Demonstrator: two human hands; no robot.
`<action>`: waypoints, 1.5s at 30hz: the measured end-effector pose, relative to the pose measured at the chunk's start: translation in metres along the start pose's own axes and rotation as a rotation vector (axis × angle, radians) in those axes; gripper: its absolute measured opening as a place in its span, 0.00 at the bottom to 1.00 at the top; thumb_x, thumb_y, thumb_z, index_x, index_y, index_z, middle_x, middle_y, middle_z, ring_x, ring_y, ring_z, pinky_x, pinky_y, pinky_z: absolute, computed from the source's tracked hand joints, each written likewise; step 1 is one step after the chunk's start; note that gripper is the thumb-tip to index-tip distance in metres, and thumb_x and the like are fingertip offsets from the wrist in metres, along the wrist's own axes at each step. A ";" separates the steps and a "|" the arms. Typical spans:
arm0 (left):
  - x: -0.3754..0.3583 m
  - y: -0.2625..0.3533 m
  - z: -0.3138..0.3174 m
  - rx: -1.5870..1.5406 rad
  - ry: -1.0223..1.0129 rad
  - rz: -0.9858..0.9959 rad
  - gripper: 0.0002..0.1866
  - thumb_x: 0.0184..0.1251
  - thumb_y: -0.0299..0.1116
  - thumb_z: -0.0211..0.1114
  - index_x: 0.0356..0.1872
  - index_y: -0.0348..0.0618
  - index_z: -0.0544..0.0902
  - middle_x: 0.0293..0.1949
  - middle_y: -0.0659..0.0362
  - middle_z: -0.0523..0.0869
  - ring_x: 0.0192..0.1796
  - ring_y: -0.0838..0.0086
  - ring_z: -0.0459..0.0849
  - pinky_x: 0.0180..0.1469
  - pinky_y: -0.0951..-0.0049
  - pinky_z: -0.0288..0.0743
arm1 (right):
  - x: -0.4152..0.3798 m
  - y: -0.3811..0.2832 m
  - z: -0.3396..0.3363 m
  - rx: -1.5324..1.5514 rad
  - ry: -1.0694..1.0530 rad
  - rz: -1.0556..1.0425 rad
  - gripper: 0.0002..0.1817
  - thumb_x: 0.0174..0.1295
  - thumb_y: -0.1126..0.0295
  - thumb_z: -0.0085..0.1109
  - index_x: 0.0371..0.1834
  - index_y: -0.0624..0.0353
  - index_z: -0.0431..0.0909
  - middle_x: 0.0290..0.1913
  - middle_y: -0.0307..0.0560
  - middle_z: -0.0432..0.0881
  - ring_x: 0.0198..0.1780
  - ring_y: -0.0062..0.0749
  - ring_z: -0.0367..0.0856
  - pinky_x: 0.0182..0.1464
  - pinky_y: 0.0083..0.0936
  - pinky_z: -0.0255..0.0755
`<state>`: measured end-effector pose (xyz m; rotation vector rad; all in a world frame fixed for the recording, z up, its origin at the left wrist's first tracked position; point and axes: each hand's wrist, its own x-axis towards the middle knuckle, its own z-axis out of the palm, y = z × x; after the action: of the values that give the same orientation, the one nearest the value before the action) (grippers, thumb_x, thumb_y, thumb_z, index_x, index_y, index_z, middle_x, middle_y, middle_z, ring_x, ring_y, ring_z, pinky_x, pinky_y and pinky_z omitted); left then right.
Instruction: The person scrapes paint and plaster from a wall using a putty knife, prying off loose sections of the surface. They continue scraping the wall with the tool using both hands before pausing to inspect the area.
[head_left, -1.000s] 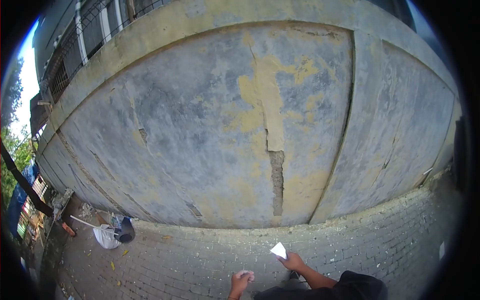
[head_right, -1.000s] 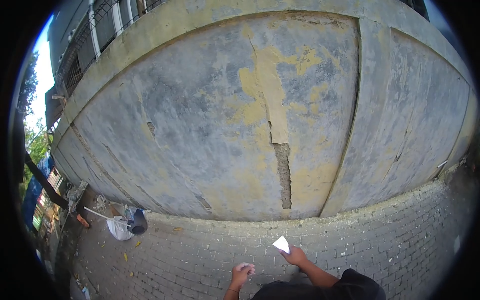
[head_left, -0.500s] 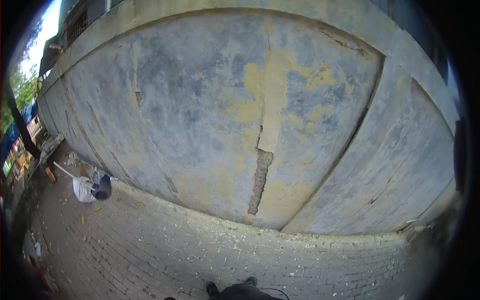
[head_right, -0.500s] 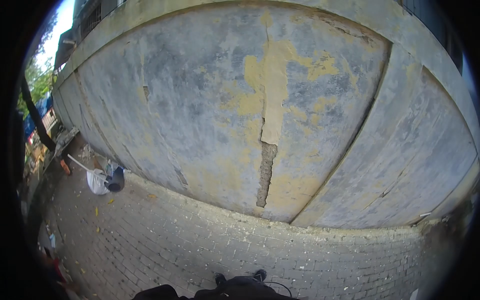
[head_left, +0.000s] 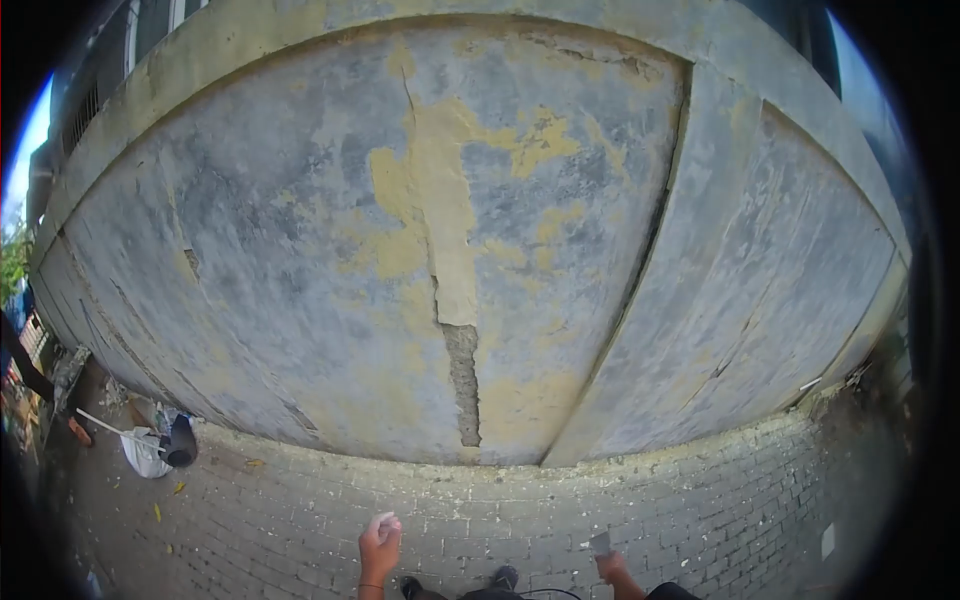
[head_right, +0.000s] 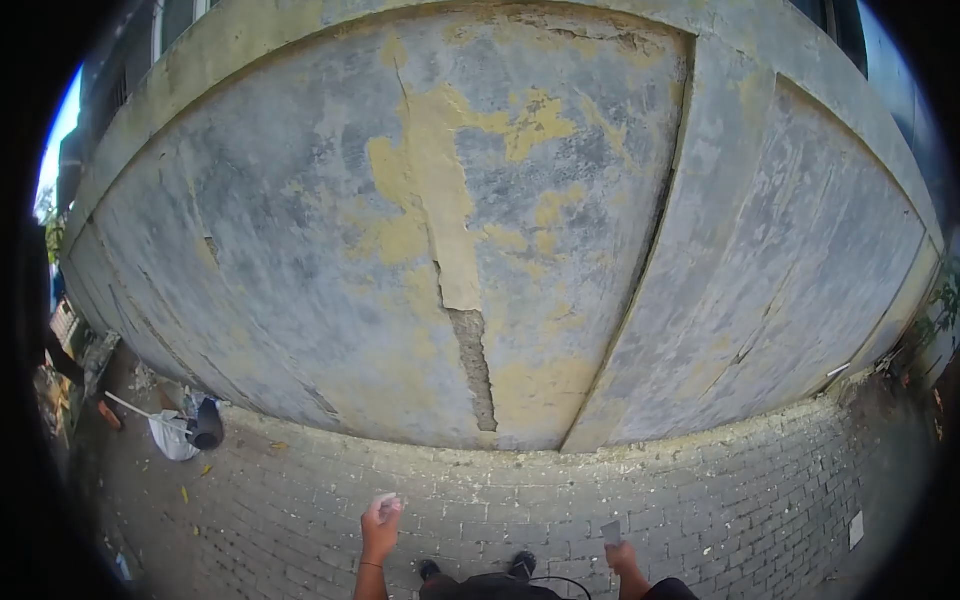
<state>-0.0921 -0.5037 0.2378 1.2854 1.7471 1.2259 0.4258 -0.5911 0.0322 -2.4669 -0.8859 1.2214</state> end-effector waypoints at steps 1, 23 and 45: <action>-0.009 -0.037 0.000 0.100 0.013 -0.127 0.19 0.63 0.38 0.64 0.49 0.35 0.80 0.41 0.49 0.87 0.44 0.65 0.86 0.49 0.69 0.77 | -0.010 -0.018 -0.003 -0.069 0.036 -0.007 0.20 0.62 0.57 0.58 0.40 0.68 0.77 0.22 0.54 0.81 0.20 0.39 0.82 0.24 0.36 0.77; -0.024 -0.424 -0.250 1.160 -0.792 0.142 0.12 0.60 0.37 0.55 0.26 0.43 0.83 0.29 0.47 0.86 0.38 0.57 0.86 0.40 0.53 0.79 | -0.059 -0.200 0.218 -0.483 -0.132 -0.412 0.21 0.60 0.59 0.48 0.51 0.59 0.80 0.50 0.63 0.80 0.54 0.55 0.79 0.57 0.43 0.72; 0.347 0.115 0.052 -0.791 -0.575 -0.098 0.29 0.80 0.47 0.38 0.54 0.27 0.75 0.50 0.47 0.82 0.55 0.66 0.80 0.61 0.67 0.70 | -0.150 -0.652 0.100 0.297 0.256 -1.598 0.23 0.55 0.76 0.65 0.55 0.62 0.72 0.46 0.57 0.76 0.45 0.49 0.81 0.44 0.33 0.76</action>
<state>-0.1162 -0.1485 0.3367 0.9173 0.7741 1.1563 0.0103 -0.1768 0.3687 -0.9331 -1.7663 0.3346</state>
